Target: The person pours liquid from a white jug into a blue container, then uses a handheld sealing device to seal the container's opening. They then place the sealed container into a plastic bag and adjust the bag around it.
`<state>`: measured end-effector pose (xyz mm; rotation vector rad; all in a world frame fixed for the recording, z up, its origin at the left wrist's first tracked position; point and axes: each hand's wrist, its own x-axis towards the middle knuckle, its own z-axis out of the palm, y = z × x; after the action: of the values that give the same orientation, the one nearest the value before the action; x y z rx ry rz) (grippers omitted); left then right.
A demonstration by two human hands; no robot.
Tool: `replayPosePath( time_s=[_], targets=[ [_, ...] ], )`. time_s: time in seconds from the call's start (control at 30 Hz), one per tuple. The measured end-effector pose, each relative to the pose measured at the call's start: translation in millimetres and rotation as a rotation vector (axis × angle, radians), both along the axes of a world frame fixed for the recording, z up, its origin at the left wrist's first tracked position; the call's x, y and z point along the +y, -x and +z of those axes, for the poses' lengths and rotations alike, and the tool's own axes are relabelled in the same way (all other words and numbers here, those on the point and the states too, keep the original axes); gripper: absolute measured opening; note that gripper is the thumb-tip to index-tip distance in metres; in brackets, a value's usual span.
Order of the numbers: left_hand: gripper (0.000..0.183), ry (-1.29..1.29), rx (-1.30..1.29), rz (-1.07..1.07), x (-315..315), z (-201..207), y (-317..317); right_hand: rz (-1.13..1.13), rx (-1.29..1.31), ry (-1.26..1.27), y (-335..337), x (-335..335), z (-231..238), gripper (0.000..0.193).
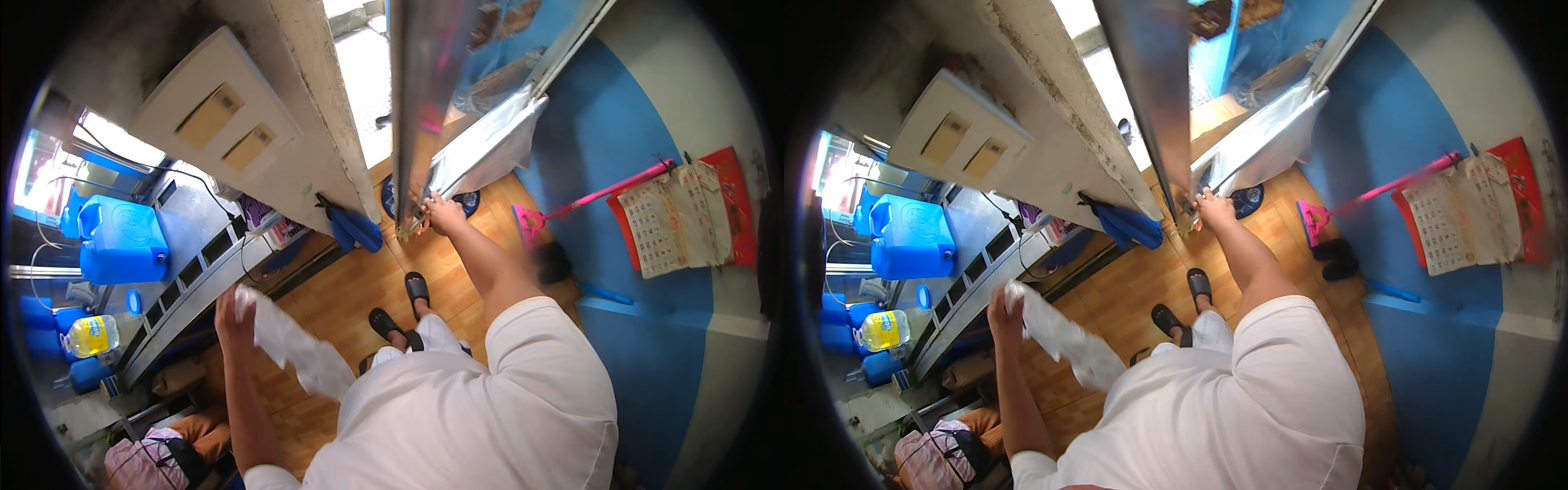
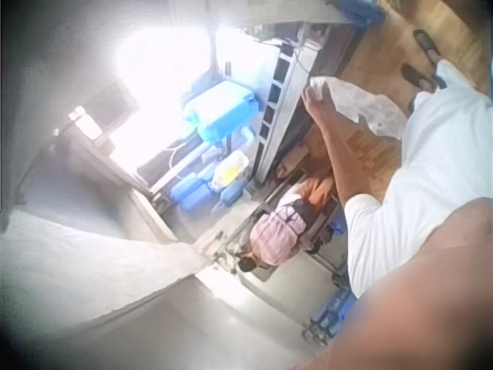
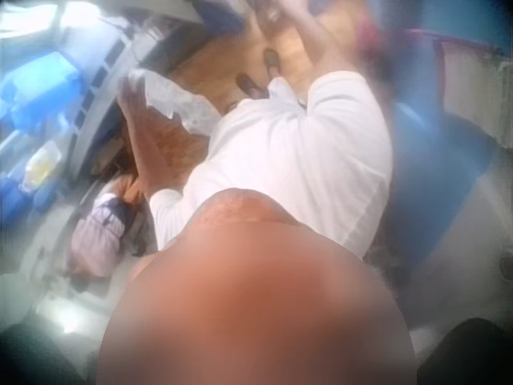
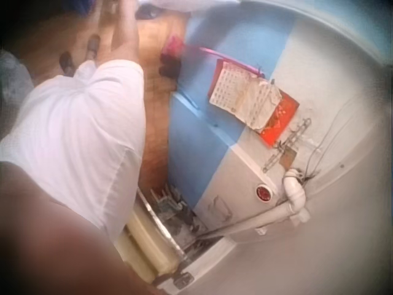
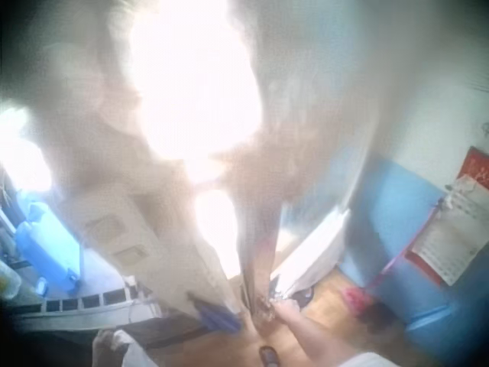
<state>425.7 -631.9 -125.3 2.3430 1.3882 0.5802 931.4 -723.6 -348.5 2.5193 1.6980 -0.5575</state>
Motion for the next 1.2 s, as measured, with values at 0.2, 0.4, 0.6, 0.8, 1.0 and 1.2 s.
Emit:
replayPosePath(
  time_s=[0.2,0.4,0.6,0.8,1.0,1.2],
  targets=[
    [0.027,-0.258,-0.475,-0.181,26.6,72.9,-107.8,-0.459,-0.069,0.146,47.7,-173.3,20.1,0.064],
    [0.055,0.017,-1.05,-0.004,51.6,52.0,-163.9,-0.009,0.573,0.41,91.4,-156.2,-28.8,0.05],
    [0.054,-0.924,-0.034,0.262,106.6,-18.2,-133.6,-0.893,0.878,0.046,-61.6,-21.0,-72.2,0.048],
    [0.05,-0.545,-0.384,0.536,94.0,-23.9,-115.4,-0.754,0.676,0.041,-289.8,86.9,-45.1,0.054],
    [0.049,-0.359,-0.974,0.771,75.8,8.0,-138.2,-0.628,0.697,-0.763,-458.9,286.5,55.6,0.081],
    [0.048,-0.234,-0.795,0.929,87.2,-10.1,-166.9,-0.519,0.324,-1.084,-517.2,411.8,157.6,0.072]
  ],
)
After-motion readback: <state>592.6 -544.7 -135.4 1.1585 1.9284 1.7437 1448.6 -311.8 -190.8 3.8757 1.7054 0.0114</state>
